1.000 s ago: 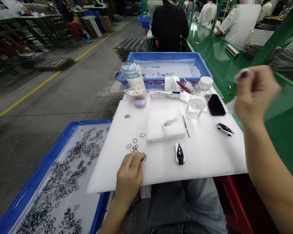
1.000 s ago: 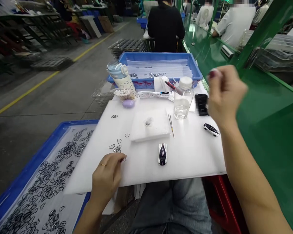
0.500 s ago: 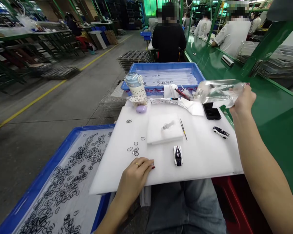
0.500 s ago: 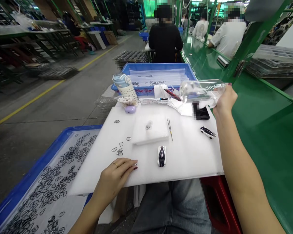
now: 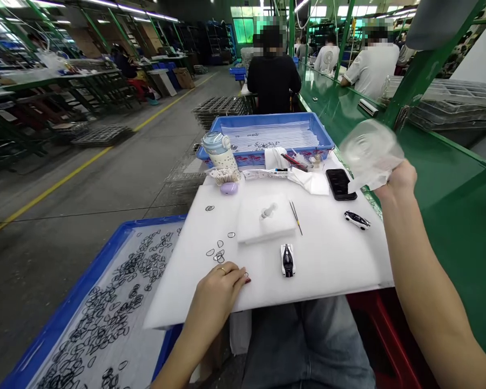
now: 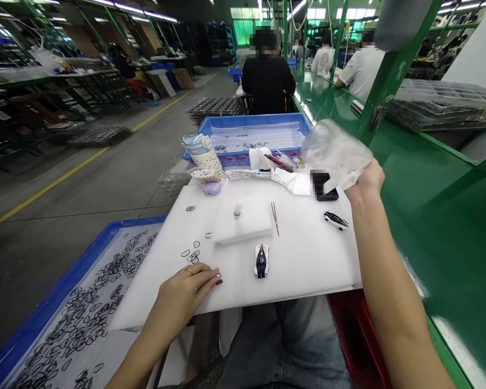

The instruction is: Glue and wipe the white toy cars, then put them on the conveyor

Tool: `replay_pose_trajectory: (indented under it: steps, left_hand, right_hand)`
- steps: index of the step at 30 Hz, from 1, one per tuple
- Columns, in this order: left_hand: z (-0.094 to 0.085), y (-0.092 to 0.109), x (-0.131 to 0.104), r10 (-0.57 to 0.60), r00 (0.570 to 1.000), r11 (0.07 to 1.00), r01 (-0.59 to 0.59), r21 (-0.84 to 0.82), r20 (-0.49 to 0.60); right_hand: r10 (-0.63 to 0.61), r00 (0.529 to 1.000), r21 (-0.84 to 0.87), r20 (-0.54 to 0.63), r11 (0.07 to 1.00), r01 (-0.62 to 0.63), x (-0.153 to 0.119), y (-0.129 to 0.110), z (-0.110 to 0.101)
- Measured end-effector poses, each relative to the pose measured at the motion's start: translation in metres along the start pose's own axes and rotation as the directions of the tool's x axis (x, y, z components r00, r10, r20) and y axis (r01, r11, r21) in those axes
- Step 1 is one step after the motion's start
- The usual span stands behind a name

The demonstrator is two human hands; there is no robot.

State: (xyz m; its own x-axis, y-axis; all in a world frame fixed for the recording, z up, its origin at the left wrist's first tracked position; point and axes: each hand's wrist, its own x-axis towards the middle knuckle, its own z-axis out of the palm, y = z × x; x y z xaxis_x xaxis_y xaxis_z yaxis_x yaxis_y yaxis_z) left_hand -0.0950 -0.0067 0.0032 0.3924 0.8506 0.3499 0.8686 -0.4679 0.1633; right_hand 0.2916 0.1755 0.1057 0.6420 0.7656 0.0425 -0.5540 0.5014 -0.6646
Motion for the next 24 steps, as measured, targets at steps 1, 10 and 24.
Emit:
replay_pose_trajectory:
  steps: [1, 10, 24]
  left_hand:
    - [-0.001, -0.001, 0.001, 0.009, 1.0, 1.0, -0.009, -0.004, 0.018]
    - [0.002, -0.005, -0.008, 0.072, 0.994, 0.997, -0.072, -0.002, -0.085]
    - [0.028, 0.074, 0.023, -0.348, 0.748, -0.649, 0.243, -0.721, 0.565]
  right_hand:
    - [-0.072, 0.997, -0.035, -0.004, 0.997, 0.072, -0.002, 0.002, 0.003]
    - [-0.099, 0.392, -0.389, 0.914, 0.052, 0.92, -0.039, 0.043, 0.016]
    - [0.252, 0.582, -0.547, 0.774, 0.728, 0.413, -0.197, 0.002, -0.04]
